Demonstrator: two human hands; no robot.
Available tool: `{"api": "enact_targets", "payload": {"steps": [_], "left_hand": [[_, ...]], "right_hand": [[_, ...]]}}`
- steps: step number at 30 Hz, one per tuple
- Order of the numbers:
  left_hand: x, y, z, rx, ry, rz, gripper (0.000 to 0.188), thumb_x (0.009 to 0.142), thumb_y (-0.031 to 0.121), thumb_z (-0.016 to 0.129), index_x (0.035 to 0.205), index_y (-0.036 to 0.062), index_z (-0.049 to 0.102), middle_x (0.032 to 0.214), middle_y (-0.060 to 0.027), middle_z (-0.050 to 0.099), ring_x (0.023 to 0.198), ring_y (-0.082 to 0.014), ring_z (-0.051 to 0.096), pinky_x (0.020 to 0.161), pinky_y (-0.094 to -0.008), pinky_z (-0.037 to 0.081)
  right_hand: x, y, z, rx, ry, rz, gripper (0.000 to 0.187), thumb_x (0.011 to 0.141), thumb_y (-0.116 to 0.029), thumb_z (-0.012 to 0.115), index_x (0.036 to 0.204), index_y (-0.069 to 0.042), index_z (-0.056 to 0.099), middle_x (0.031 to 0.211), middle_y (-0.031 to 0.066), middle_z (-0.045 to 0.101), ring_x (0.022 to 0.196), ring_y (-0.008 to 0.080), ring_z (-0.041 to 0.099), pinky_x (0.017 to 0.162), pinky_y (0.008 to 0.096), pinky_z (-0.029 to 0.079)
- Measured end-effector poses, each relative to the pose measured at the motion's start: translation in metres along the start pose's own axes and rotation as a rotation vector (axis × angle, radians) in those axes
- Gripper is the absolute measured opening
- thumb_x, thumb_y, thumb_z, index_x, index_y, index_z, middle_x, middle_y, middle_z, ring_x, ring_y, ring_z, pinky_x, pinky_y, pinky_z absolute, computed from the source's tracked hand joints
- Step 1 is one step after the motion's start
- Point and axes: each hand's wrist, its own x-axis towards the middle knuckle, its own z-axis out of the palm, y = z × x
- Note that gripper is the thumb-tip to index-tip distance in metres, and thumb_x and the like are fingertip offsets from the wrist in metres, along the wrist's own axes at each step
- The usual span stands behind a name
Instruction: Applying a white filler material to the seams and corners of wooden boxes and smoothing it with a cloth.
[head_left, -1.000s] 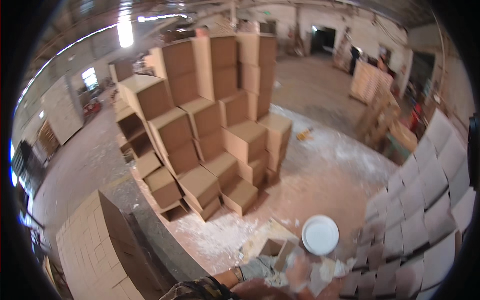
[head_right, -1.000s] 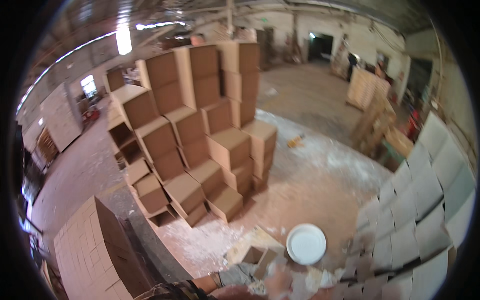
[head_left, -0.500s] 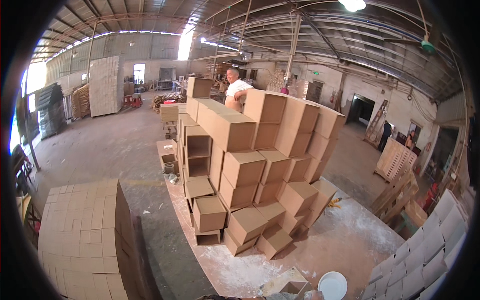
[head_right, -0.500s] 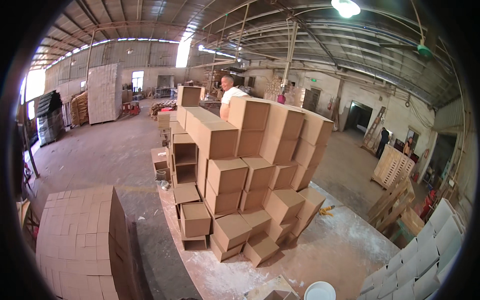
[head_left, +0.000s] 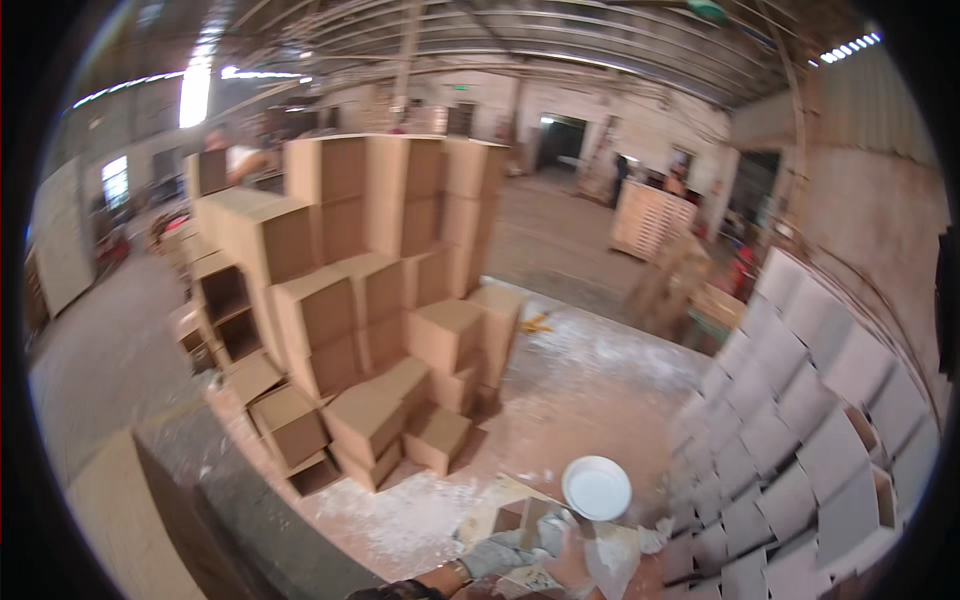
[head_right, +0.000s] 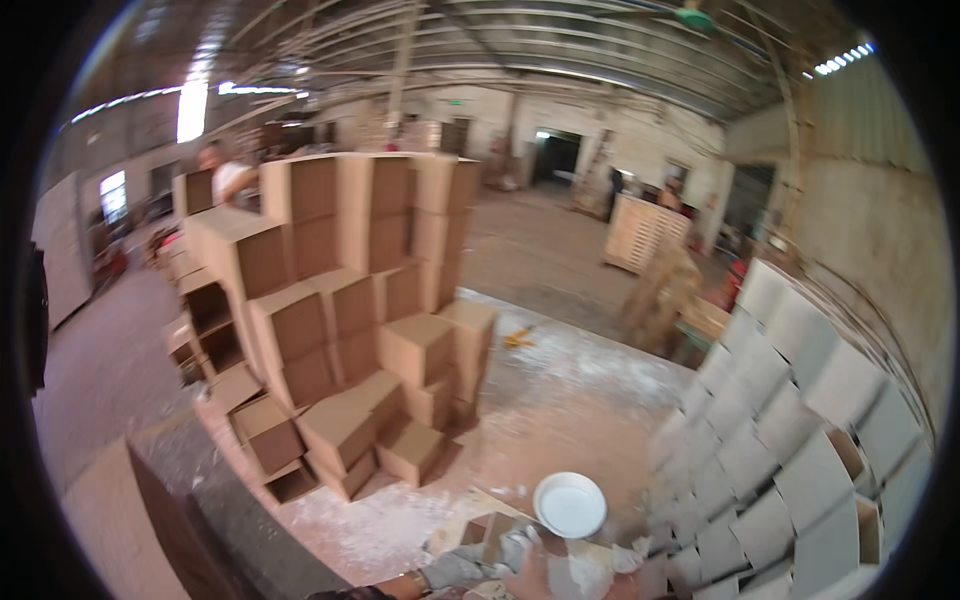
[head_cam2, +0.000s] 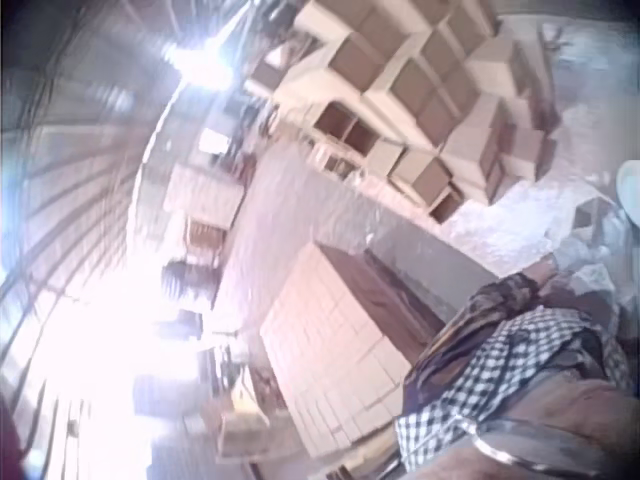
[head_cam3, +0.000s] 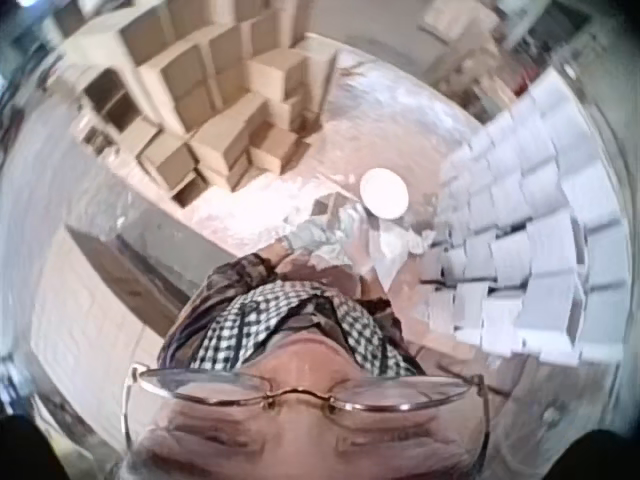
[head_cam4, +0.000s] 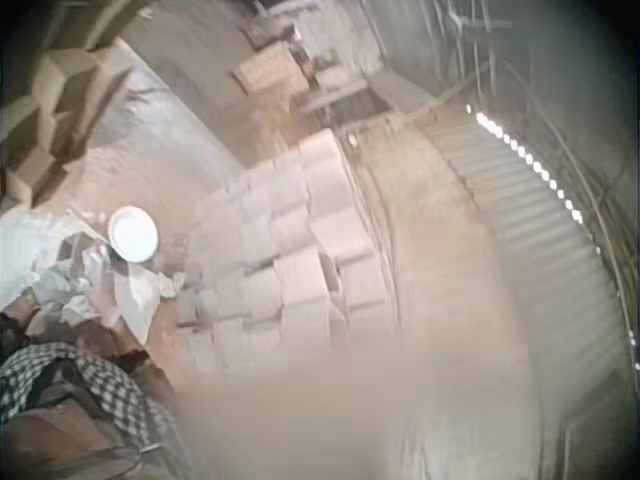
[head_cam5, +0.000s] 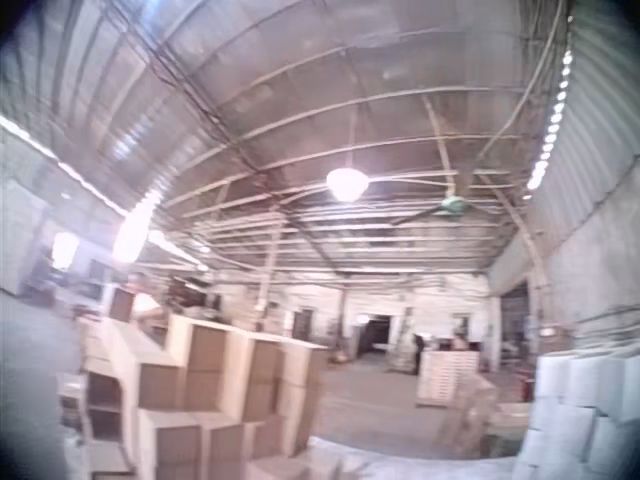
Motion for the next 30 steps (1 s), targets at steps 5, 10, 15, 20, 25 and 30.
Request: {"api": "enact_targets", "payload": {"steps": [5,10,15,20,25,30], "left_hand": [[0.007,0.040,0.012,0.322,-0.022,0.043,0.045,0.084,0.025,0.062,0.124,0.0071,0.054,0.113,-0.0074,0.062,0.100,-0.0188,0.058,0.087,-0.0291,0.045],[0.008,0.053,0.021,-0.333,-0.003,-0.113,0.053,0.081,-0.012,0.051,0.131,0.0054,0.049,0.103,0.0013,0.060,0.093,-0.0081,0.057,0.076,-0.0212,0.047],[0.003,0.038,0.015,-0.258,-0.013,0.021,0.052,0.081,-0.011,0.052,0.130,0.0039,0.049,0.103,0.0035,0.059,0.090,-0.0072,0.056,0.070,-0.0194,0.047],[0.000,0.034,0.019,-0.197,0.006,-0.098,0.045,0.083,0.001,0.057,0.127,0.0054,0.052,0.105,-0.0006,0.061,0.091,-0.0110,0.057,0.074,-0.0219,0.047],[0.041,0.036,0.035,0.216,-0.016,0.044,0.043,0.082,0.011,0.059,0.125,0.0062,0.053,0.105,-0.0031,0.061,0.092,-0.0145,0.058,0.076,-0.0245,0.047],[0.044,0.036,0.031,0.321,0.065,0.055,0.044,0.081,0.021,0.060,0.123,0.0071,0.055,0.106,-0.0056,0.062,0.093,-0.0180,0.058,0.079,-0.0271,0.047]], "right_hand": [[-0.011,-0.002,0.003,-0.247,0.034,0.170,0.066,0.077,-0.019,0.067,0.135,-0.007,0.039,0.131,0.0213,0.043,0.111,0.0403,0.049,0.091,0.0469,0.043],[-0.005,0.002,0.013,-0.093,0.164,0.386,0.034,0.084,-0.020,0.062,0.115,-0.009,0.057,0.108,0.0161,0.059,0.093,0.0360,0.059,0.079,0.0444,0.048],[0.003,-0.011,0.014,0.011,0.097,0.527,0.021,0.087,-0.018,0.057,0.105,-0.009,0.062,0.104,0.0117,0.062,0.090,0.0335,0.060,0.077,0.0420,0.049],[-0.042,0.020,-0.001,-0.134,-0.188,0.040,0.027,0.085,-0.020,0.054,0.108,-0.009,0.064,0.109,0.0097,0.063,0.094,0.0309,0.061,0.082,0.0389,0.049],[0.019,0.046,-0.016,-0.216,-0.340,0.574,0.030,0.090,-0.030,0.052,0.108,-0.010,0.064,0.106,0.0147,0.064,0.098,0.0327,0.059,0.082,0.0418,0.046],[0.040,0.033,-0.022,-0.164,-0.258,0.270,0.029,0.091,-0.029,0.052,0.105,-0.008,0.065,0.104,0.0158,0.064,0.099,0.0325,0.058,0.085,0.0407,0.045]]}}
